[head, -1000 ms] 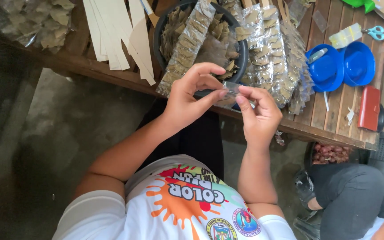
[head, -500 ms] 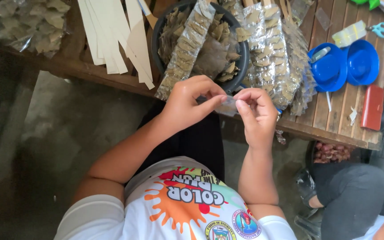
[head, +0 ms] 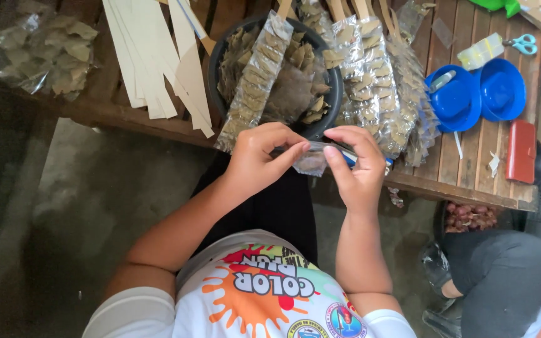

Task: The person places small plastic bags filled with items onto thin wooden sticks, securing each bag with blue tape using a tape dispenser.

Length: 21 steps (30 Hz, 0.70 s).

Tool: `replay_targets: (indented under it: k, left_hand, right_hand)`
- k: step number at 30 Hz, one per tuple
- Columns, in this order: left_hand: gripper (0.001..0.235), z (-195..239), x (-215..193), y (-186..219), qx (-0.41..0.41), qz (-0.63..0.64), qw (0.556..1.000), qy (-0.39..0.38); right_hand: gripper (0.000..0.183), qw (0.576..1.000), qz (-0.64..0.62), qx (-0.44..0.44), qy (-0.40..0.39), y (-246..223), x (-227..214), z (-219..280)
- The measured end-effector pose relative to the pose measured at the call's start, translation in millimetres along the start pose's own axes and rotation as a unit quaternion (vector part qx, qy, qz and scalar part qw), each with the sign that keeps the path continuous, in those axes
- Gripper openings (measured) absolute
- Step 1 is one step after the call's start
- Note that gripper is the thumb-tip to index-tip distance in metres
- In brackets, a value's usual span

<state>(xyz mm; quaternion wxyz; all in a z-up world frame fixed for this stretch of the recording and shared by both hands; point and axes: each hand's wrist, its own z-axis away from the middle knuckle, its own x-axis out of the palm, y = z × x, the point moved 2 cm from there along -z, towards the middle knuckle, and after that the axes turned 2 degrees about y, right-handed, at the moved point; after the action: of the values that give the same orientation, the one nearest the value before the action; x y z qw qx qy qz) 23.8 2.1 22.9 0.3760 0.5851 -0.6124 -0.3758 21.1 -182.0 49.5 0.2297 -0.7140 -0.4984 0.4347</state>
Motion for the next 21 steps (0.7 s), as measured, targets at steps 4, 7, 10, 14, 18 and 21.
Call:
replay_targets:
  k: [4, 7, 10, 14, 18, 21]
  left_hand:
    - [0.005, 4.9, 1.6, -1.2, 0.011, -0.015, 1.000, -0.002]
    - [0.004, 13.0, 1.8, -7.1, 0.016, -0.041, 0.999, 0.012]
    - [0.004, 19.6, 1.5, -8.0, 0.077, -0.092, 0.992, 0.035]
    - [0.008, 8.2, -23.6, 13.8, 0.165, -0.236, 0.953, 0.090]
    - [0.026, -7.2, -67.1, -3.6, 0.166, -0.497, 0.835, 0.168]
    - [0.045, -28.2, -71.3, -21.7, 0.128, -0.601, 0.774, 0.151]
  right_hand:
    - [0.004, 0.997, 0.068, -0.032, -0.017, -4.4, 2.1, 1.7]
    - [0.003, 0.994, 0.097, -0.030, -0.035, -2.4, 2.0, 4.5]
    - [0.004, 0.994, 0.098, -0.024, -0.050, 1.8, 5.2, 12.6]
    - [0.006, 0.997, 0.066, -0.001, -0.045, 22.3, -2.3, 22.4]
    - [0.006, 0.998, 0.012, 0.055, -0.016, 39.9, -10.5, 34.2]
    - [0.004, 0.986, 0.047, 0.156, -0.026, 33.2, -6.1, 37.8]
